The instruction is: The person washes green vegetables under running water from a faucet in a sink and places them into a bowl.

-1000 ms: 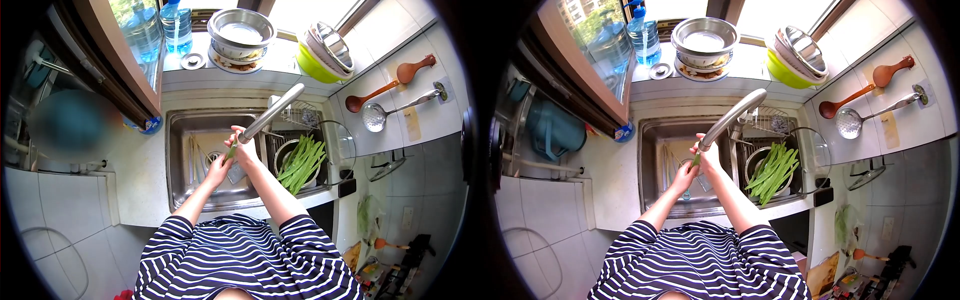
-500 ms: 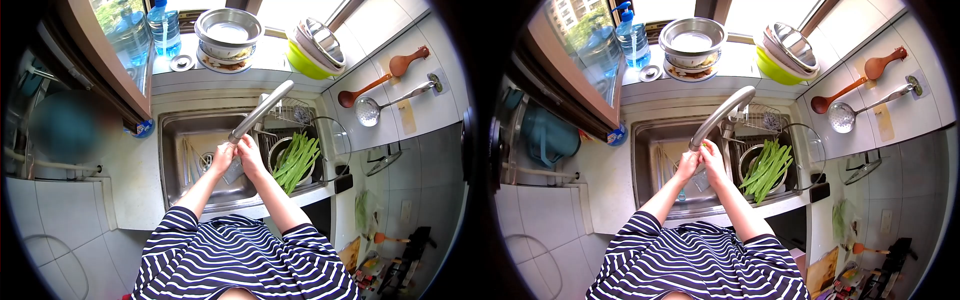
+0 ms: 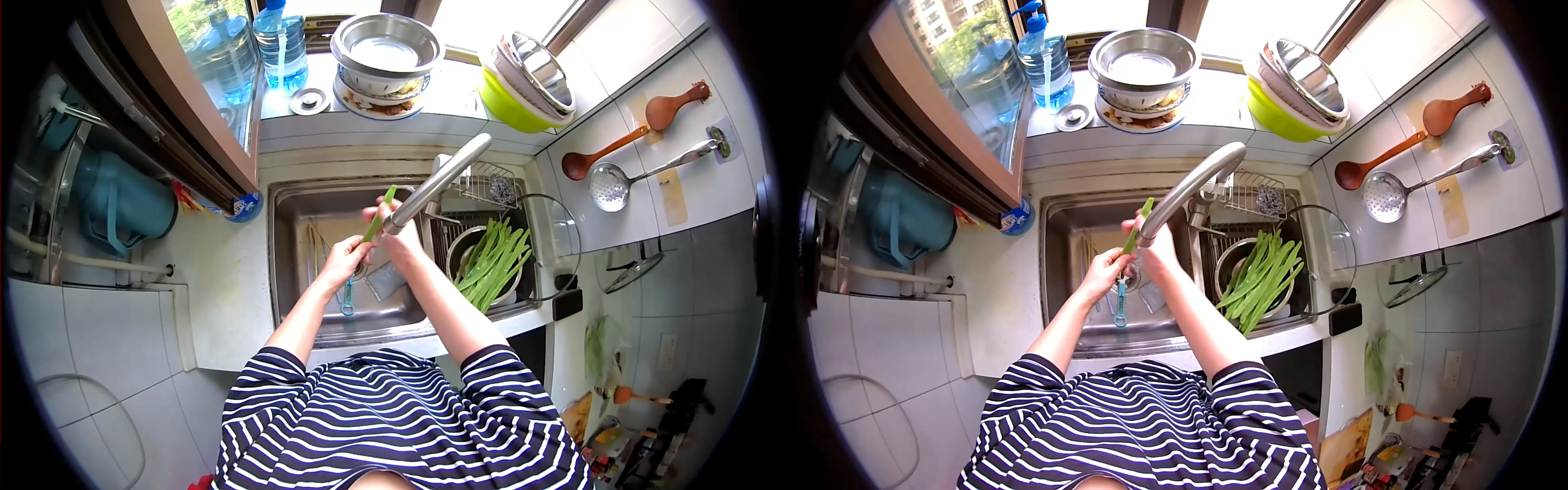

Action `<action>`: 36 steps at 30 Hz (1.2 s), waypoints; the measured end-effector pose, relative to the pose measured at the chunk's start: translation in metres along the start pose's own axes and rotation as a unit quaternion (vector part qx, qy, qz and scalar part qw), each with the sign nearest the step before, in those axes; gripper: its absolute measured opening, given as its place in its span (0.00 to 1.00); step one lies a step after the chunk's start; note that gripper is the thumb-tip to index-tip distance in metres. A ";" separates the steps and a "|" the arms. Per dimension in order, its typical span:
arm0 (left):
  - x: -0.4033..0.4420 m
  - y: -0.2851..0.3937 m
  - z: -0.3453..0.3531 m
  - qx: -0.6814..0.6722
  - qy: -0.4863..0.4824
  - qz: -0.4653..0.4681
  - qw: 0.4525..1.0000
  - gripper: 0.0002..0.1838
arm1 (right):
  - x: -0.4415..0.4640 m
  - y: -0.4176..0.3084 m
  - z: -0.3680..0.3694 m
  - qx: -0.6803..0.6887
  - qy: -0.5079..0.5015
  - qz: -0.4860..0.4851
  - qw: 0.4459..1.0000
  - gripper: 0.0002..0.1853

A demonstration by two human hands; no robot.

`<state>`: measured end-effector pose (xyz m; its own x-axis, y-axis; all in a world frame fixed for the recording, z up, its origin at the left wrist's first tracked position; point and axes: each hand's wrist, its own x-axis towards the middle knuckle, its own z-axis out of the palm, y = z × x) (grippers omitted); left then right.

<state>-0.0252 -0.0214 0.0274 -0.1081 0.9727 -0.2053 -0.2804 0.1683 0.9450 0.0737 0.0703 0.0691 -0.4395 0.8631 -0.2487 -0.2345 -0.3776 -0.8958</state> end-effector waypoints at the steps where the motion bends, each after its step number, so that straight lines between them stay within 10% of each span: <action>1: 0.002 0.005 0.005 0.015 0.005 0.004 1.000 0.10 | -0.008 0.006 0.001 -0.013 -0.015 0.069 0.997 0.15; 15: -0.032 -0.084 -0.044 0.139 0.034 -0.158 0.977 0.13 | 0.018 -0.046 -0.019 0.029 0.034 -0.023 0.999 0.06; 24: 0.023 -0.024 0.023 0.055 0.064 0.078 0.993 0.13 | -0.014 0.005 -0.017 -0.067 0.018 -0.011 0.998 0.07; 36: 0.015 0.014 0.042 -0.068 -0.002 -0.022 0.997 0.10 | -0.005 -0.020 -0.130 0.155 0.154 0.206 0.954 0.19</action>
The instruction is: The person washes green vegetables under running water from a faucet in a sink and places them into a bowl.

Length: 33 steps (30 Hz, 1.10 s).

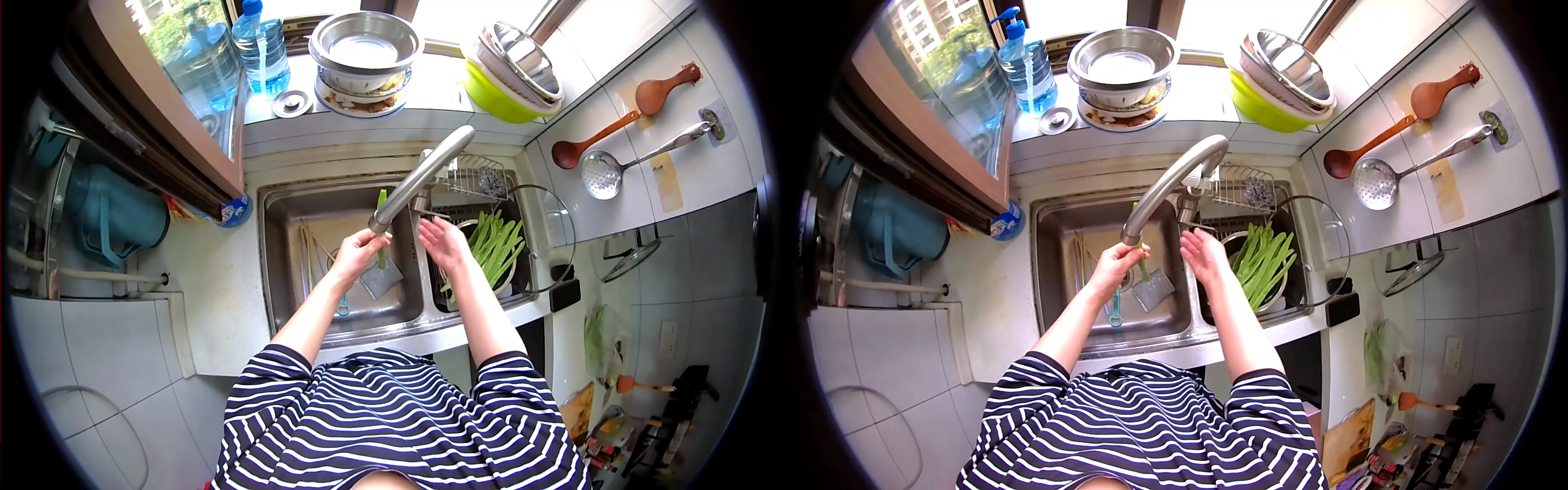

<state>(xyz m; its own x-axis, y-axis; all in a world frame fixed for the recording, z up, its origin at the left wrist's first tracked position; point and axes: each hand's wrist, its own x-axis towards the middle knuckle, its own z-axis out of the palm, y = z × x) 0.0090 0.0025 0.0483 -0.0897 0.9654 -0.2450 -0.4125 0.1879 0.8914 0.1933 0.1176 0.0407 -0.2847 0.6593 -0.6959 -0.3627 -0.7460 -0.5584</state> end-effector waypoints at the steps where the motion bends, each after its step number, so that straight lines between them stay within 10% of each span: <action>1: -0.002 0.002 0.000 0.003 0.010 -0.001 1.000 0.10 | 0.000 -0.009 -0.003 0.017 0.007 -0.001 1.000 0.19; 20: -0.026 -0.035 -0.028 0.069 0.073 -0.037 0.994 0.11 | 0.003 -0.040 -0.025 0.147 -0.055 0.005 0.988 0.21; 24: -0.033 -0.041 -0.026 0.058 0.086 -0.035 0.994 0.10 | -0.017 -0.008 0.003 -0.040 0.021 -0.076 0.996 0.25; 33: -0.052 -0.049 -0.023 0.061 0.040 -0.001 0.997 0.11 | -0.051 0.090 0.030 -0.408 -0.189 -0.154 0.880 0.20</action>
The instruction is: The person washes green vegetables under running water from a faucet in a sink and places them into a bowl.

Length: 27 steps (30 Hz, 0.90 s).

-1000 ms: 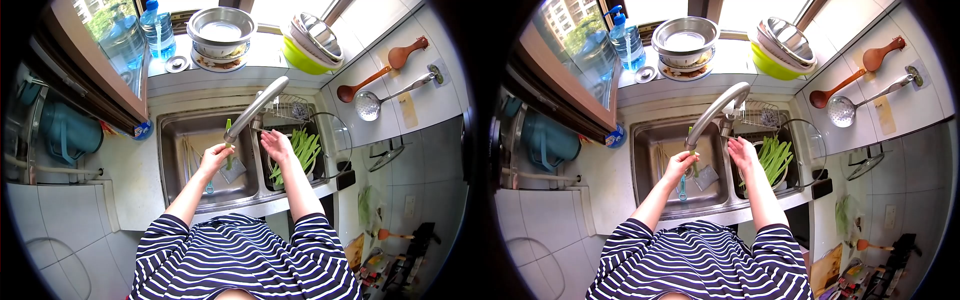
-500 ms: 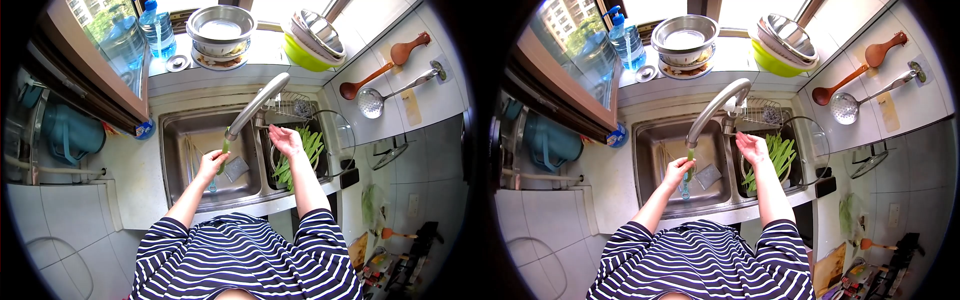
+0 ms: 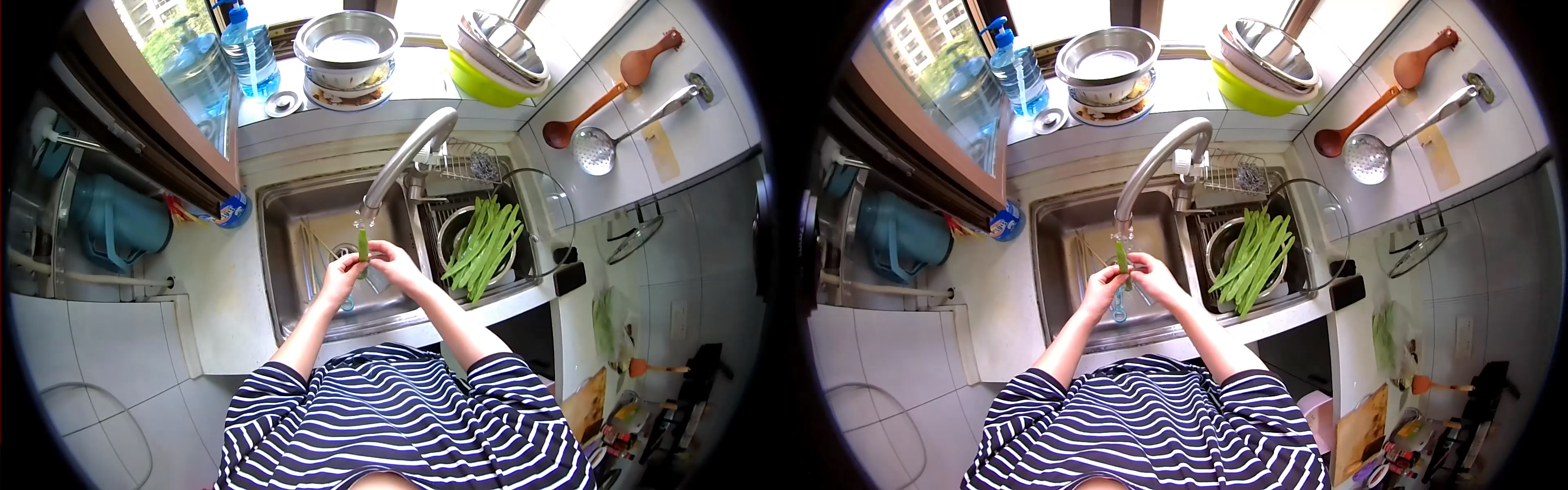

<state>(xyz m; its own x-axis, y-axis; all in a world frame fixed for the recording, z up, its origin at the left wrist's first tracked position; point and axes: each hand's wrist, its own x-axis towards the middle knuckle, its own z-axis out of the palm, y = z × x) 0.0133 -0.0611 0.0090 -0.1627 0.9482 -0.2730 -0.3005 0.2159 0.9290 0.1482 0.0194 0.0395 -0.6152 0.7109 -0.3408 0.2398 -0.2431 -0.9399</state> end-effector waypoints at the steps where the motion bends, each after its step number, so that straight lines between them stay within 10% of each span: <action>1: -0.001 -0.005 0.002 0.001 0.000 0.006 1.000 0.10 | -0.003 0.006 0.005 0.013 -0.014 -0.019 1.000 0.19; 9: -0.018 0.002 0.020 0.150 0.017 0.175 0.973 0.09 | -0.043 -0.002 0.013 -0.157 0.111 -0.088 0.977 0.13; 14: -0.030 0.016 0.042 0.252 0.045 0.199 0.946 0.09 | -0.057 0.016 0.003 -0.223 0.160 -0.130 0.953 0.26; 27: 0.007 0.003 0.111 0.384 -0.002 0.089 0.919 0.12 | -0.099 0.045 -0.070 -0.115 0.350 -0.079 0.926 0.23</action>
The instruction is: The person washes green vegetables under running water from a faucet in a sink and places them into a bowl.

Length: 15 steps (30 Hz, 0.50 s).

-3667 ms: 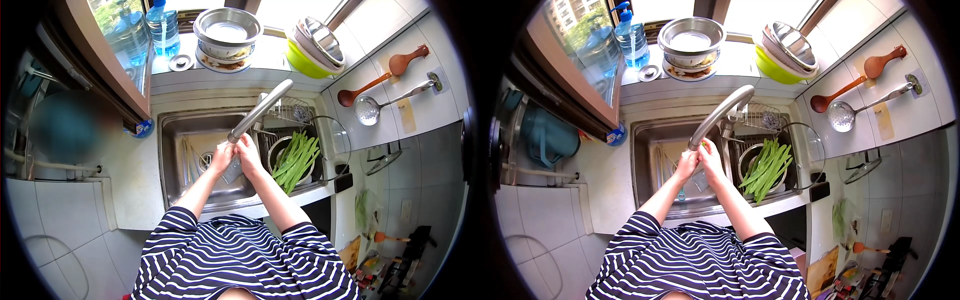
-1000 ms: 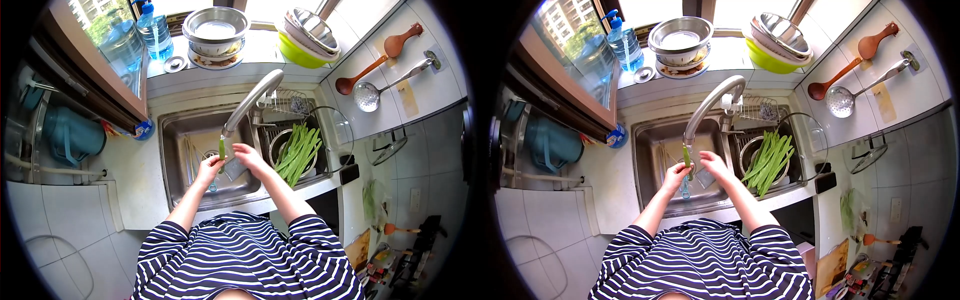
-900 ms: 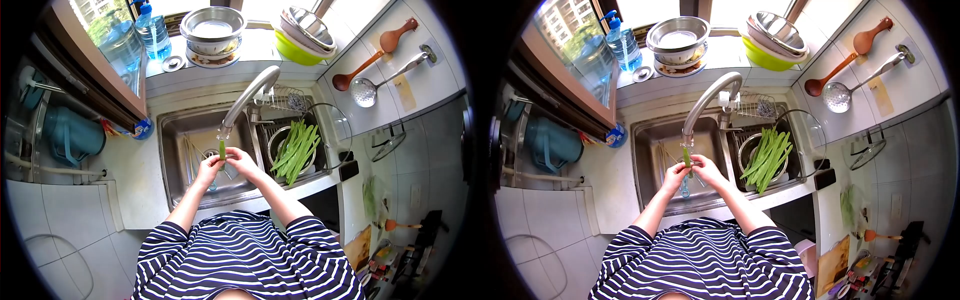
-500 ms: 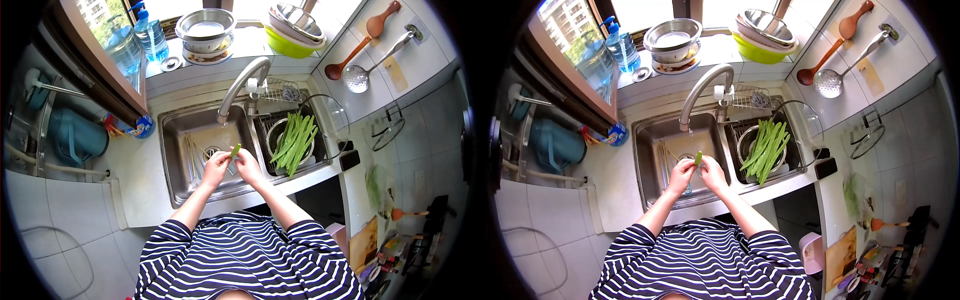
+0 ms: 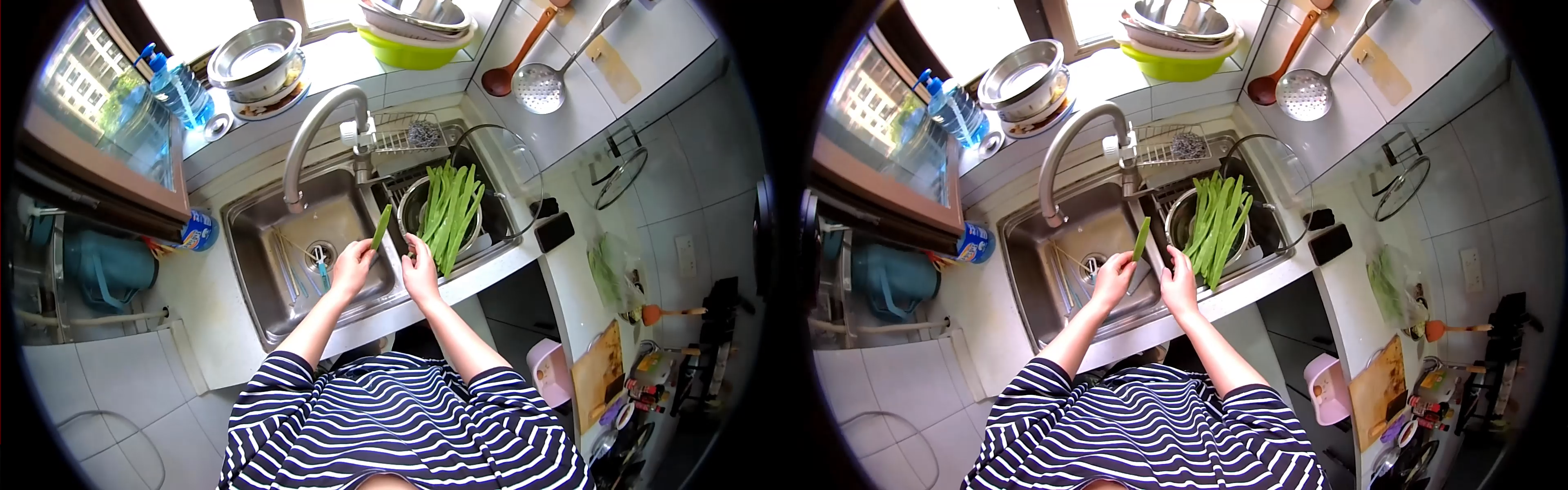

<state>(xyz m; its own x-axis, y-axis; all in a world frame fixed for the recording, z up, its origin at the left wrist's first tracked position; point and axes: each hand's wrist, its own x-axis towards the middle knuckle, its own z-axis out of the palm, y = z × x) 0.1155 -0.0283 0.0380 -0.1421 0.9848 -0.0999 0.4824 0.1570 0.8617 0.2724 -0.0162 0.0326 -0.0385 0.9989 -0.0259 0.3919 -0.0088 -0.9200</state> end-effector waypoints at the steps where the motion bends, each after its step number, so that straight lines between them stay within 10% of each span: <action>1: 0.006 0.007 0.010 -0.018 0.006 0.006 1.000 0.12 | 0.005 0.001 -0.007 0.022 0.005 0.012 1.000 0.23; 10: 0.087 0.064 0.105 -0.222 -0.040 0.002 0.974 0.14 | 0.051 0.035 -0.079 -0.079 0.115 0.022 0.990 0.28; 15: 0.116 0.030 0.164 -0.052 0.073 -0.045 0.995 0.21 | 0.076 0.069 -0.108 -0.119 0.152 0.078 0.978 0.33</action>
<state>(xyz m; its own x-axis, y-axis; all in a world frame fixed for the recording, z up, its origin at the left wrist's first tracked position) 0.2556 0.1025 -0.0295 -0.3076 0.9449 -0.1123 0.3711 0.2278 0.9002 0.3956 0.0639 0.0094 0.2994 0.9541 -0.0075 0.5761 -0.1871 -0.7957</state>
